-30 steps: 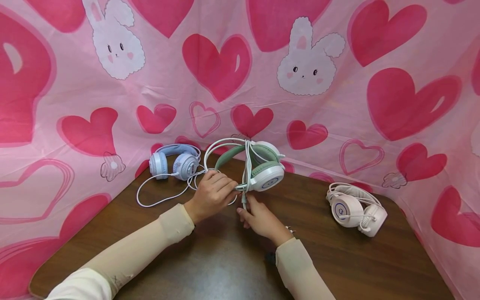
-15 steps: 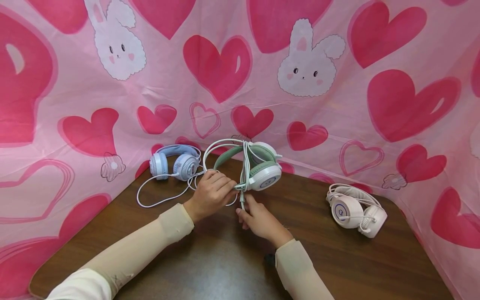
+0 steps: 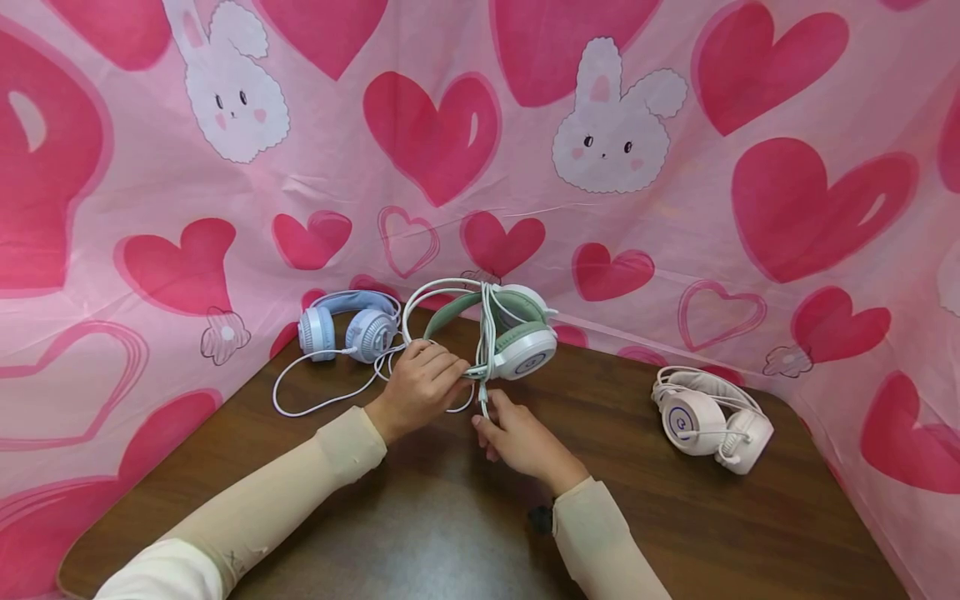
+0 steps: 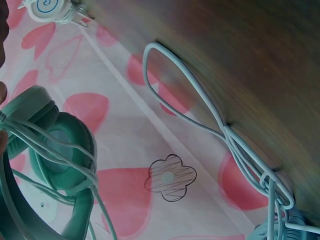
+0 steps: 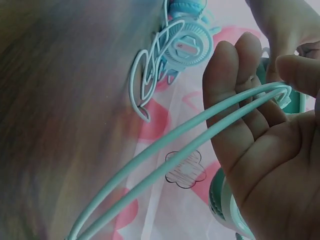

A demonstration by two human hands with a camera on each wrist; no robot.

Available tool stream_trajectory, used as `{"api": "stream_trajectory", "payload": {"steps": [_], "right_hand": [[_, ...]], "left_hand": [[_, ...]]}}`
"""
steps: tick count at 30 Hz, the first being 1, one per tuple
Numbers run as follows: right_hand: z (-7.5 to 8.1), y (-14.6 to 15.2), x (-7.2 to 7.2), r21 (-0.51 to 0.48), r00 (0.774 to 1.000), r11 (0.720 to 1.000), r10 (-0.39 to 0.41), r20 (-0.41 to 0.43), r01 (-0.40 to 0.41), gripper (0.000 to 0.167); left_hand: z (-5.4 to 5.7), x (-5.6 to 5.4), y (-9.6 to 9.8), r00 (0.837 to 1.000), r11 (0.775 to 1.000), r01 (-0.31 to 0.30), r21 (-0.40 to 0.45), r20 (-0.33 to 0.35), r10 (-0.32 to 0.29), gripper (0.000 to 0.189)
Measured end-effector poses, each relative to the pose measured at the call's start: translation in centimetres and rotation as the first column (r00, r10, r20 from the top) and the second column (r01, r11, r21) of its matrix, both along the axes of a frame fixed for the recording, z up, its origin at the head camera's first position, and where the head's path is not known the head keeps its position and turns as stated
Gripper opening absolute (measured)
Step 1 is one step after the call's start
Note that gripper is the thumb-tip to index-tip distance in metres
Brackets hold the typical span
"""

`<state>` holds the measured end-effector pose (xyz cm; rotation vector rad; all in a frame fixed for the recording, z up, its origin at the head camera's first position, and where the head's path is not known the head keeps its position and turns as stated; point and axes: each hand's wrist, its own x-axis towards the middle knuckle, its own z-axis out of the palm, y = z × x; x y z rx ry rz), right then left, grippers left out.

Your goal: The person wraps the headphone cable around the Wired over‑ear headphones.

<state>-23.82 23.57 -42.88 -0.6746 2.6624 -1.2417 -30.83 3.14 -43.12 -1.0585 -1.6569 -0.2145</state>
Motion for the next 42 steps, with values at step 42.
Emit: {"api": "stream_trajectory", "payload": {"steps": [42], "right_hand": [[9.2, 4.0, 6.1, 0.335, 0.952, 0.932, 0.22, -0.214, -0.14, 0.019]], "left_hand": [[-0.6, -0.6, -0.1, 0.999, 0.984, -0.047, -0.171, -0.023, 0.044, 0.024]]}}
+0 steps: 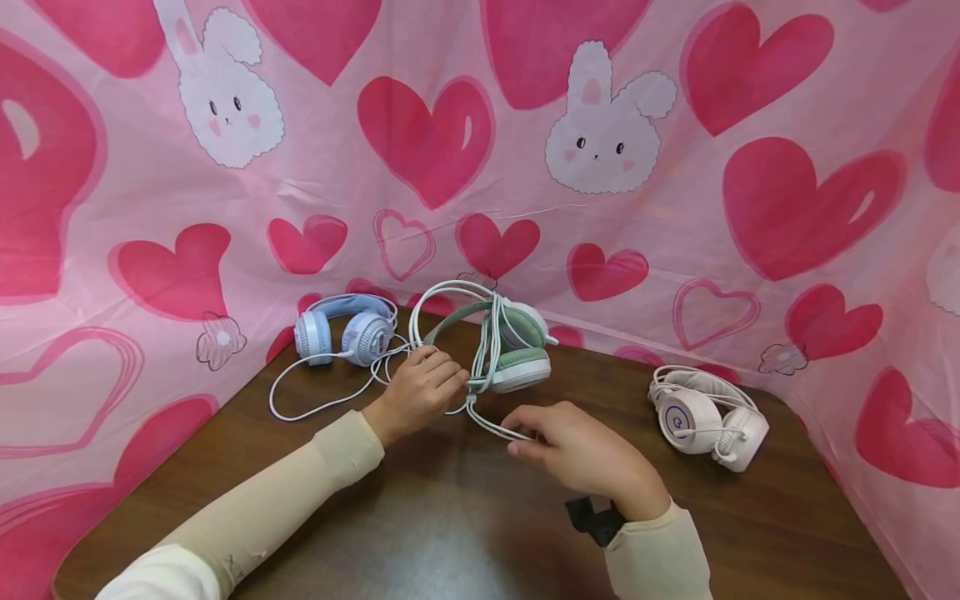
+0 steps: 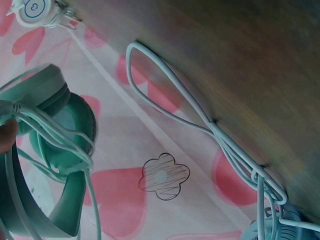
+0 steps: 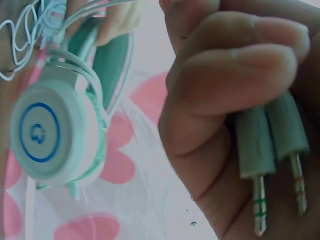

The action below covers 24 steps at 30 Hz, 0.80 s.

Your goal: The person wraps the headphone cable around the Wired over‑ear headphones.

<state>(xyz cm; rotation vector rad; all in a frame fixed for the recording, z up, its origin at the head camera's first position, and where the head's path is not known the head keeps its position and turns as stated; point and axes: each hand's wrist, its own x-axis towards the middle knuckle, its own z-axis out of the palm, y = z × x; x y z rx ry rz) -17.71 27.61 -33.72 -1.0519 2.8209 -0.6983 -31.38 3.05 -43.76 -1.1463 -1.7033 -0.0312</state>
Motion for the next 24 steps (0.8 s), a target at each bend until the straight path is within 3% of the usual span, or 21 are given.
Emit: {"api": "stream_trajectory", "payload": {"steps": [4, 12, 19, 24], "right_hand": [[0.7, 0.5, 0.5, -0.058, 0.999, 0.998, -0.005, -0.037, 0.003, 0.022], [1.7, 1.0, 1.3, -0.183, 0.983, 0.981, -0.088, -0.16, 0.058, 0.017], [1.8, 1.4, 1.6, -0.234, 0.96, 0.972, -0.081, -0.267, 0.017, 0.022], [1.8, 1.8, 1.7, -0.287, 0.956, 0.958, -0.088, -0.279, 0.005, 0.025]], "left_hand": [[-0.1, 0.0, 0.1, 0.999, 0.999, 0.033, -0.018, 0.005, -0.033, 0.024], [0.1, 0.2, 0.5, 0.994, 0.994, 0.106, -0.039, -0.002, -0.107, 0.022], [0.1, 0.7, 0.9, 0.989, 0.987, 0.146, -0.071, 0.013, -0.146, 0.026], [0.0, 1.2, 1.2, 0.981, 0.977, 0.194, -0.093, 0.013, -0.194, 0.025]]}}
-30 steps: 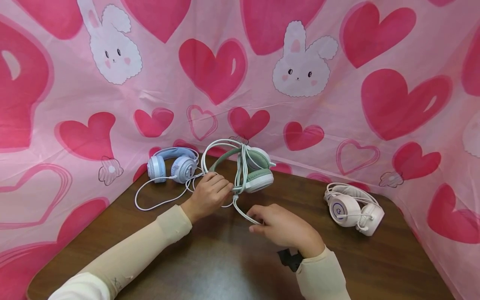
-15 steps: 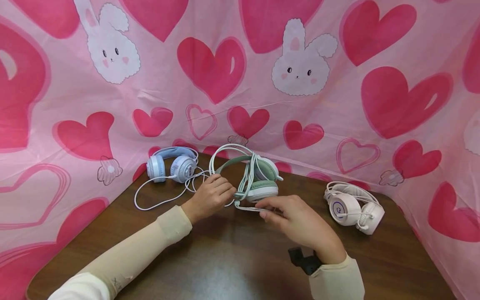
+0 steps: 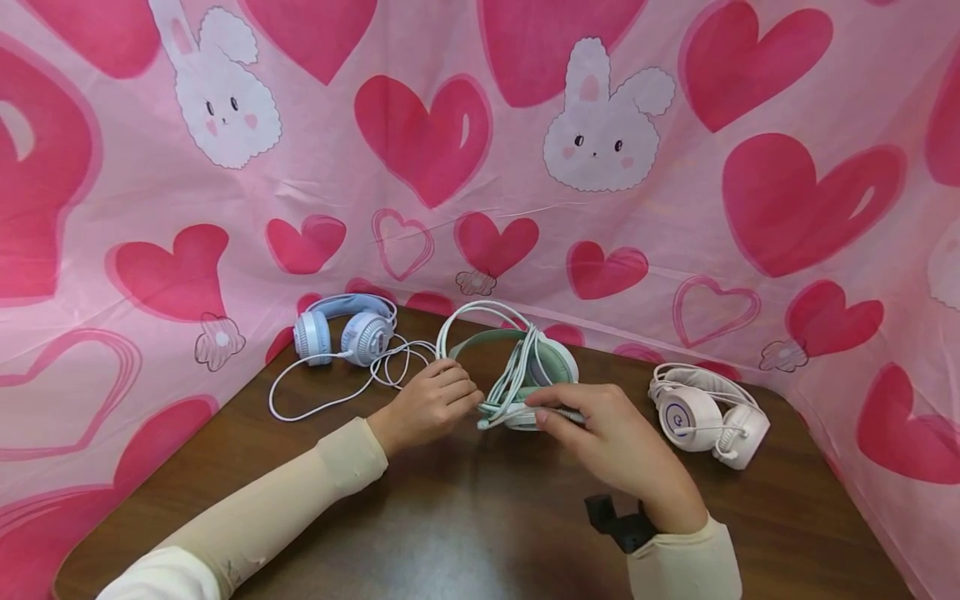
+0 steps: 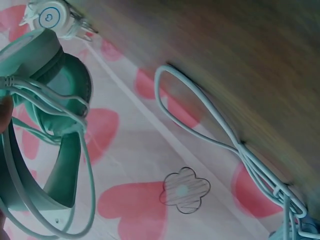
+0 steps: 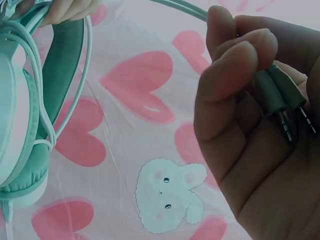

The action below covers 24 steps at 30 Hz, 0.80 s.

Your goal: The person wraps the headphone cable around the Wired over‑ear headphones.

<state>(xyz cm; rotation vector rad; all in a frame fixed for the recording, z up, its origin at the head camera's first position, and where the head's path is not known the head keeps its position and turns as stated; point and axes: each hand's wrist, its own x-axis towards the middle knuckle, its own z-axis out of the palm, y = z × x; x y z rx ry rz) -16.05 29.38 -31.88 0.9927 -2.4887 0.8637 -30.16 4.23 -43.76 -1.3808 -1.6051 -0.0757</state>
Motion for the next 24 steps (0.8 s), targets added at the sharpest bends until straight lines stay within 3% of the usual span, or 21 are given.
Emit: {"api": "stream_trajectory", "payload": {"steps": [9, 16, 24], "right_hand": [[0.5, 1.2, 0.3, -0.03, 0.989, 0.994, -0.108, -0.099, 0.105, 0.027], [0.1, 1.7, 0.1, -0.119, 0.992, 0.985, -0.126, -0.009, 0.124, 0.021], [-0.1, 2.1, -0.3, -0.129, 0.984, 0.975, -0.18, 0.01, 0.179, 0.017]], "left_hand": [[0.7, 0.7, 1.3, 0.992, 0.994, 0.107, -0.035, -0.057, -0.108, 0.028], [0.7, 1.3, 1.2, 0.985, 0.985, 0.151, -0.083, -0.07, -0.157, 0.026], [0.8, 2.7, 0.4, 0.976, 0.974, 0.206, -0.097, -0.048, -0.211, 0.025]]}}
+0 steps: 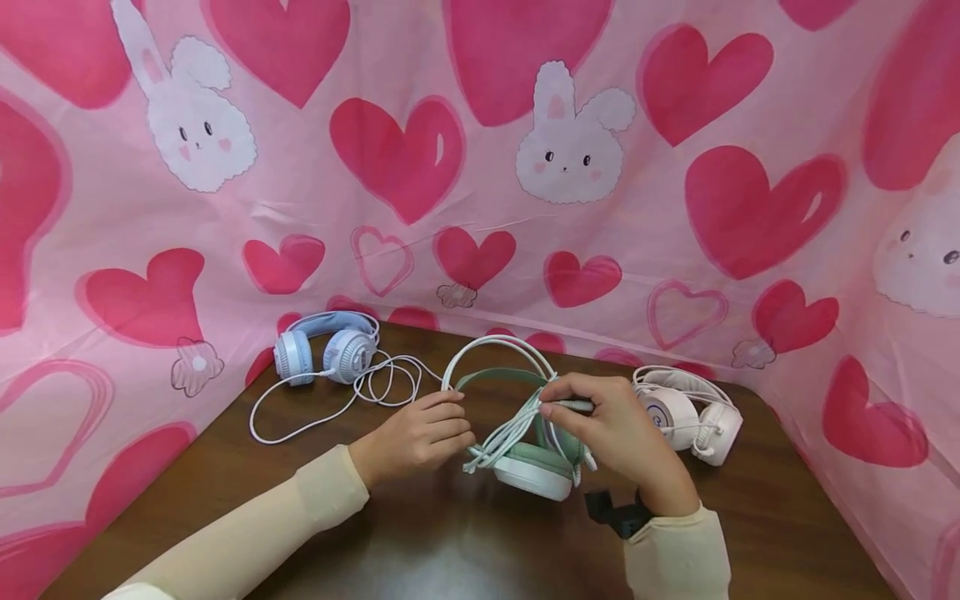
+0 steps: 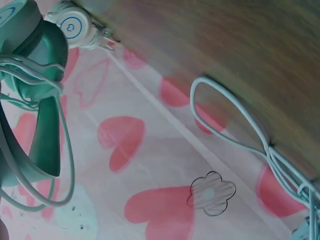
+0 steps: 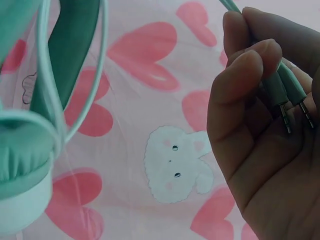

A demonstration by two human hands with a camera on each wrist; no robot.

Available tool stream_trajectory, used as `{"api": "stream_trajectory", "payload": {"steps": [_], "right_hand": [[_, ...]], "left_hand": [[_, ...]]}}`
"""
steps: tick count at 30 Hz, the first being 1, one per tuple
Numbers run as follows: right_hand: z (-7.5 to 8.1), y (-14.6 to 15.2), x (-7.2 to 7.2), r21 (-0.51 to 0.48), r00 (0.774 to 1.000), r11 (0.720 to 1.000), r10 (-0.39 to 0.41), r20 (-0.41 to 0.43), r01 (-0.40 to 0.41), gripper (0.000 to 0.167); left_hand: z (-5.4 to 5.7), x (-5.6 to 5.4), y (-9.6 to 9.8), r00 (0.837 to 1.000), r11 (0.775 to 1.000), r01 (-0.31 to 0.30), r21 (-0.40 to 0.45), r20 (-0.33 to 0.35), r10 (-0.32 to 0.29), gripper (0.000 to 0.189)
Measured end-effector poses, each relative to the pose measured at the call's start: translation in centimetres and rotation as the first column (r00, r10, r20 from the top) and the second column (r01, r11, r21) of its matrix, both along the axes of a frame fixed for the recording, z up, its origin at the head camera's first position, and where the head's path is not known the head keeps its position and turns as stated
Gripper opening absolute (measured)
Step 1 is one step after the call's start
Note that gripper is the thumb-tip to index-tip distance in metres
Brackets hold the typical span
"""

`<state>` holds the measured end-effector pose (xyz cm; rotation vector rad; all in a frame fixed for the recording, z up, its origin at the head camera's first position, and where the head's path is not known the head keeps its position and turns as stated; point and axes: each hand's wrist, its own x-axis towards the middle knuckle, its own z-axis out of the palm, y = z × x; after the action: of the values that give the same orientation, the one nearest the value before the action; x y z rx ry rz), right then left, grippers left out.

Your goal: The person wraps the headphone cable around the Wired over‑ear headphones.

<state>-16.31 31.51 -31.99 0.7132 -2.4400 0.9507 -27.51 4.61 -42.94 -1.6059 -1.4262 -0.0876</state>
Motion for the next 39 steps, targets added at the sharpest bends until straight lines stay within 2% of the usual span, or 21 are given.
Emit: {"api": "stream_trajectory", "payload": {"steps": [5, 9, 13, 17, 20, 24, 32, 36, 39], "right_hand": [[-0.4, 0.5, -0.5, -0.028, 0.998, 0.999, -0.025, 0.061, 0.027, 0.013], [-0.7, 1.0, -1.1, -0.036, 0.994, 0.998, -0.04, 0.104, 0.044, 0.011], [-1.4, 1.7, -1.5, -0.027, 0.995, 0.999, -0.016, 0.095, 0.018, 0.01], [-2.0, 2.4, -1.8, -0.011, 0.998, 0.998, 0.056, 0.041, -0.055, 0.013], [-2.2, 2.5, -2.1, 0.002, 0.995, 0.996, 0.094, 0.028, -0.094, 0.015], [-2.0, 2.3, -2.7, 0.009, 0.994, 0.996, 0.087, 0.06, -0.088, 0.018], [-2.7, 2.5, -3.3, -0.023, 0.989, 0.993, 0.121, 0.088, -0.12, 0.016], [-3.1, 2.8, -3.6, -0.008, 0.99, 0.994, 0.11, 0.087, -0.11, 0.015], [-3.4, 3.0, -3.9, -0.02, 0.987, 0.991, 0.131, 0.09, -0.13, 0.015]], "left_hand": [[0.6, 0.7, -0.7, 0.999, 0.999, 0.052, -0.009, -0.016, -0.052, 0.025], [0.8, 1.0, -1.2, 0.996, 0.997, 0.069, -0.028, -0.049, -0.071, 0.026], [0.8, 1.1, -1.4, 0.992, 0.994, 0.099, -0.053, -0.076, -0.103, 0.027], [0.7, 1.3, -1.7, 0.986, 0.989, 0.13, -0.067, -0.092, -0.136, 0.028], [0.9, 1.7, -2.0, 0.986, 0.989, 0.129, -0.076, -0.092, -0.136, 0.028], [1.2, 2.1, -2.6, 0.99, 0.991, 0.104, -0.089, -0.083, -0.111, 0.026], [1.2, 2.5, -2.9, 0.987, 0.988, 0.119, -0.094, -0.099, -0.128, 0.023], [1.8, 2.9, -3.3, 0.987, 0.992, 0.104, -0.078, -0.112, -0.112, 0.026], [2.5, 3.3, -3.7, 0.987, 0.992, 0.115, -0.059, -0.107, -0.121, 0.028]]}}
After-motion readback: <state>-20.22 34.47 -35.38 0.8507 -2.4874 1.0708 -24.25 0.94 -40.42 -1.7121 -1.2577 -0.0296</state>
